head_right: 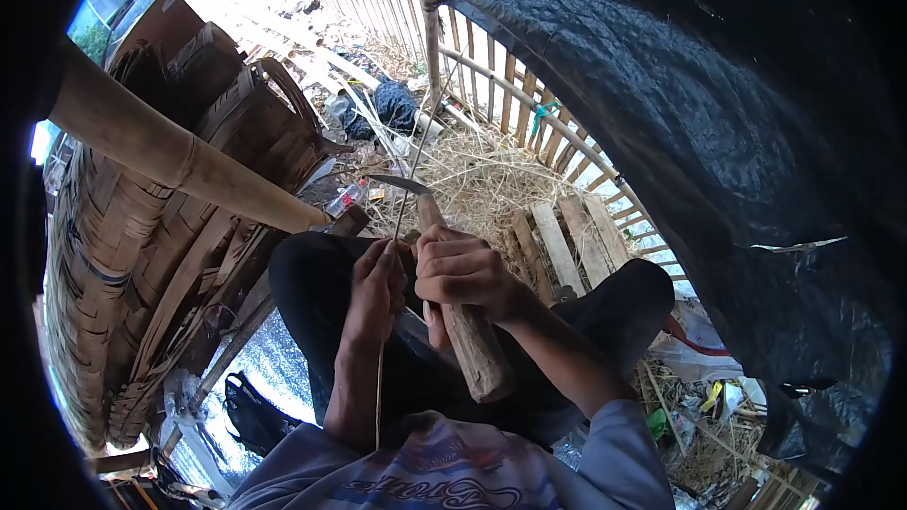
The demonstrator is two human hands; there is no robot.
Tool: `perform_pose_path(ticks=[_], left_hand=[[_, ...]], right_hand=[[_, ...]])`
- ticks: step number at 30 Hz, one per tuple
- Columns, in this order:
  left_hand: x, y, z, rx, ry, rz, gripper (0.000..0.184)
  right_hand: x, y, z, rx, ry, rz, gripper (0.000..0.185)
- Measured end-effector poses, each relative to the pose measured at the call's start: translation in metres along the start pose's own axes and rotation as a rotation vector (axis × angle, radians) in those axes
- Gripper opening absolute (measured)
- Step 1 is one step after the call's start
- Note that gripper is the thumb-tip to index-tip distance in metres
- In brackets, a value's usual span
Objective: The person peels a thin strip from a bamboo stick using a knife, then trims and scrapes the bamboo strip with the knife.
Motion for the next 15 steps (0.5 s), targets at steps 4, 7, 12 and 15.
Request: perform_pose_path(ticks=[4, 7, 12, 15], left_hand=[[0.003, 0.005, 0.001, 0.031, -0.016, -0.019, 0.020], [0.005, 0.005, 0.005, 0.042, -0.080, 0.027, 0.020], [0.003, -0.003, 0.005, -0.007, -0.064, 0.038, 0.020], [0.006, 0.002, 0.007, 0.020, -0.032, 0.035, 0.019]], right_hand=[[-0.008, -0.027, -0.003, -0.014, -0.039, -0.095, 0.018], [-0.009, -0.018, -0.003, -0.024, -0.093, -0.131, 0.020], [-0.024, 0.020, -0.005, 0.020, -0.121, 0.107, 0.020], [-0.021, -0.006, -0.010, -0.002, -0.153, -0.016, 0.026]])
Point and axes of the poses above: each hand's wrist, its own z-axis away from the middle knuckle, its own x-axis out of the palm, y = z × x, the point moved 2 cm from there along -z, towards the middle knuckle, and after that the axes turned 6 degrees about -y, right-handed, at the moved point
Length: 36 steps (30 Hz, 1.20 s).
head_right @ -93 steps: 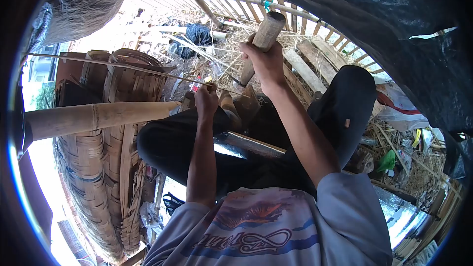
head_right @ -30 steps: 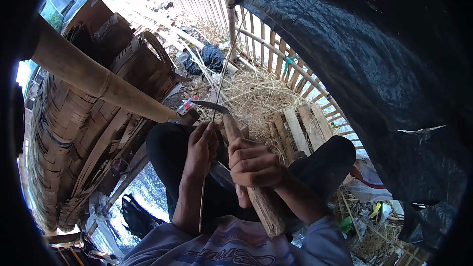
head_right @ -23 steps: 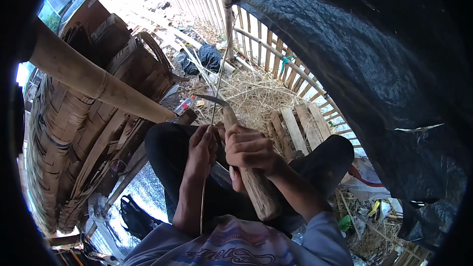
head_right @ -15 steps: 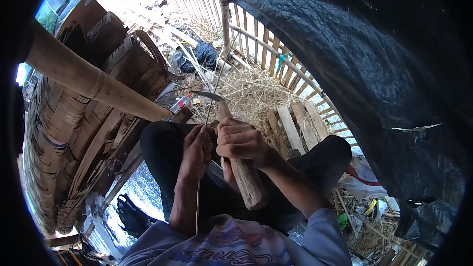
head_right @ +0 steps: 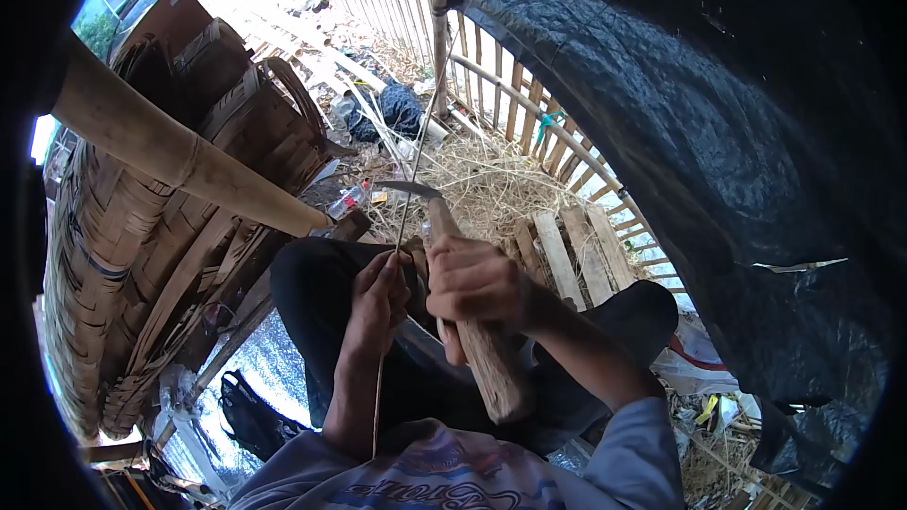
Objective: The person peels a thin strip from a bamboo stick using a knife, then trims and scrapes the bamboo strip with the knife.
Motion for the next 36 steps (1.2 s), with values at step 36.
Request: perform_pose_path(ticks=[36], left_hand=[[0.003, -0.004, 0.010, -0.078, -0.054, 0.059, 0.017]], right_hand=[[-0.003, 0.013, 0.017, 0.023, 0.034, 0.040, 0.031]])
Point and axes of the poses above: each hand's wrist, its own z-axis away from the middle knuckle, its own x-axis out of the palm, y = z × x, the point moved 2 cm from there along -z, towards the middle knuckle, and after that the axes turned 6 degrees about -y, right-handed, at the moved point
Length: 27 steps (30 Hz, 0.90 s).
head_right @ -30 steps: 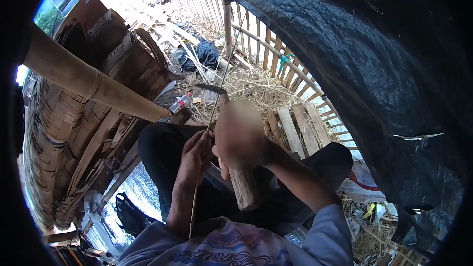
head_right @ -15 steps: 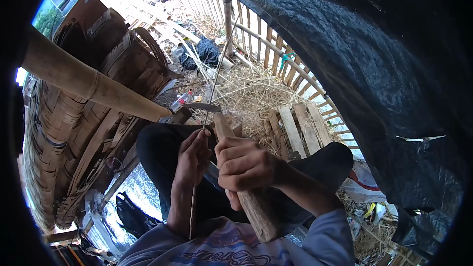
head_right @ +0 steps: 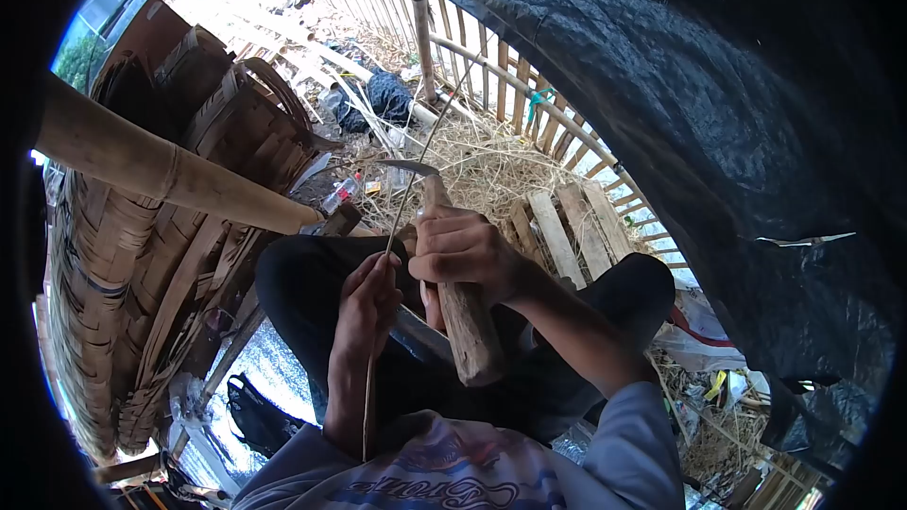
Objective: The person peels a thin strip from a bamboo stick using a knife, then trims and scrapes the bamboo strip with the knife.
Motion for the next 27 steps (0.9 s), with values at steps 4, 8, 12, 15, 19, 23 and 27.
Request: perform_pose_path(ticks=[4, 8, 12, 15, 19, 23, 27], left_hand=[[-0.002, 0.002, -0.008, 0.027, 0.019, 0.001, 0.016], [-0.006, -0.002, -0.013, -0.012, 0.058, 0.060, 0.015], [-0.006, -0.001, -0.011, 0.038, -0.018, 0.080, 0.015], [-0.004, 0.001, -0.007, 0.006, 0.011, 0.092, 0.015], [-0.002, 0.000, -0.008, -0.047, -0.024, 0.141, 0.015], [-0.002, 0.000, -0.006, -0.046, -0.026, 0.141, 0.016], [0.001, 0.005, -0.005, -0.059, -0.004, 0.185, 0.015]], right_hand=[[0.003, -0.016, -0.006, -0.037, 0.004, -0.123, 0.032], [0.006, -0.001, 0.000, -0.033, 0.029, -0.093, 0.033], [0.000, -0.008, -0.002, -0.033, 0.036, -0.049, 0.033], [0.004, -0.031, -0.023, -0.077, 0.008, -0.146, 0.013], [0.003, 0.012, 0.008, 0.013, -0.008, 0.021, 0.026], [-0.003, -0.016, -0.004, 0.003, 0.058, -0.073, 0.016], [0.010, -0.036, -0.002, -0.052, -0.040, -0.189, 0.026]])
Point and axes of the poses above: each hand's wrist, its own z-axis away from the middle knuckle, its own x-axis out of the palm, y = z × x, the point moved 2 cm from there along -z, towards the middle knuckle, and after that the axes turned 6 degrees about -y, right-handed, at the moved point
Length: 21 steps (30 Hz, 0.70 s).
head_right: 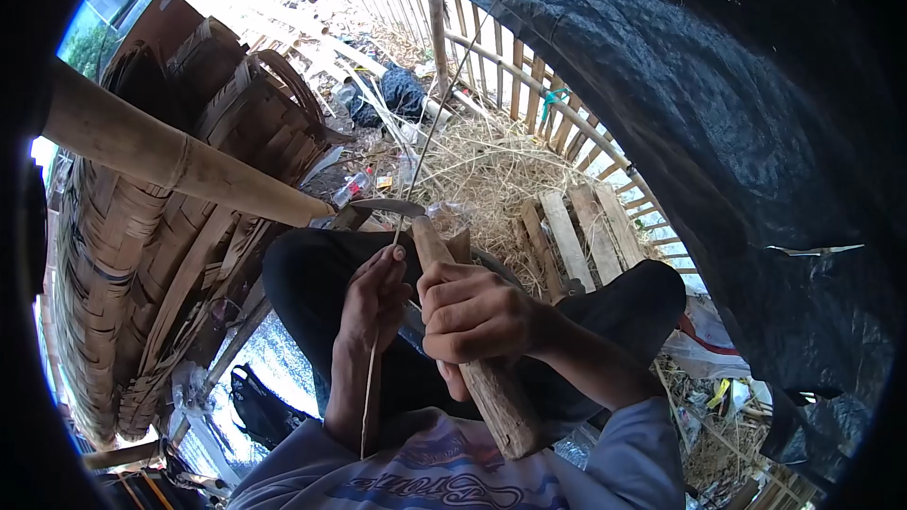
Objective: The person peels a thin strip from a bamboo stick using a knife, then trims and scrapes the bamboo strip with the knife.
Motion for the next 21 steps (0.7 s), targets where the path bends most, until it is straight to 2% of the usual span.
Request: perform_pose_path(ticks=[1, 3, 5, 10, 12, 13, 14, 16, 17, 21], left_hand=[[0.000, 0.000, 0.001, -0.025, -0.016, 0.064, 0.015], [0.000, 0.001, 0.003, -0.047, -0.033, 0.126, 0.015], [0.001, 0.001, 0.005, -0.107, -0.051, 0.220, 0.017], [-0.003, -0.003, 0.004, -0.109, -0.077, 0.194, 0.016], [-0.003, -0.005, 0.004, -0.108, -0.090, 0.190, 0.016], [-0.001, -0.004, 0.005, -0.112, -0.097, 0.188, 0.016], [-0.001, -0.003, 0.005, -0.113, -0.100, 0.187, 0.016], [-0.001, -0.002, 0.005, -0.111, -0.099, 0.194, 0.016], [-0.001, -0.003, 0.005, -0.113, -0.101, 0.199, 0.016], [-0.003, -0.011, 0.001, -0.144, -0.084, 0.180, 0.016]], right_hand=[[0.001, 0.001, 0.001, 0.000, 0.005, -0.001, 0.026], [0.004, 0.002, 0.001, -0.029, 0.009, 0.027, 0.009], [0.000, 0.001, 0.002, -0.037, 0.016, 0.024, 0.010], [-0.007, 0.012, 0.006, -0.005, 0.037, 0.124, 0.010], [-0.012, 0.014, 0.007, 0.051, 0.115, 0.119, 0.010], [-0.014, 0.010, 0.008, 0.045, 0.090, 0.105, 0.018], [-0.013, 0.006, 0.004, 0.043, 0.088, 0.105, 0.018], [-0.012, -0.003, -0.002, -0.053, 0.100, 0.009, 0.014], [-0.006, 0.008, 0.004, -0.048, 0.094, 0.069, 0.009], [-0.018, 0.033, 0.014, 0.061, 0.201, 0.174, 0.008]])
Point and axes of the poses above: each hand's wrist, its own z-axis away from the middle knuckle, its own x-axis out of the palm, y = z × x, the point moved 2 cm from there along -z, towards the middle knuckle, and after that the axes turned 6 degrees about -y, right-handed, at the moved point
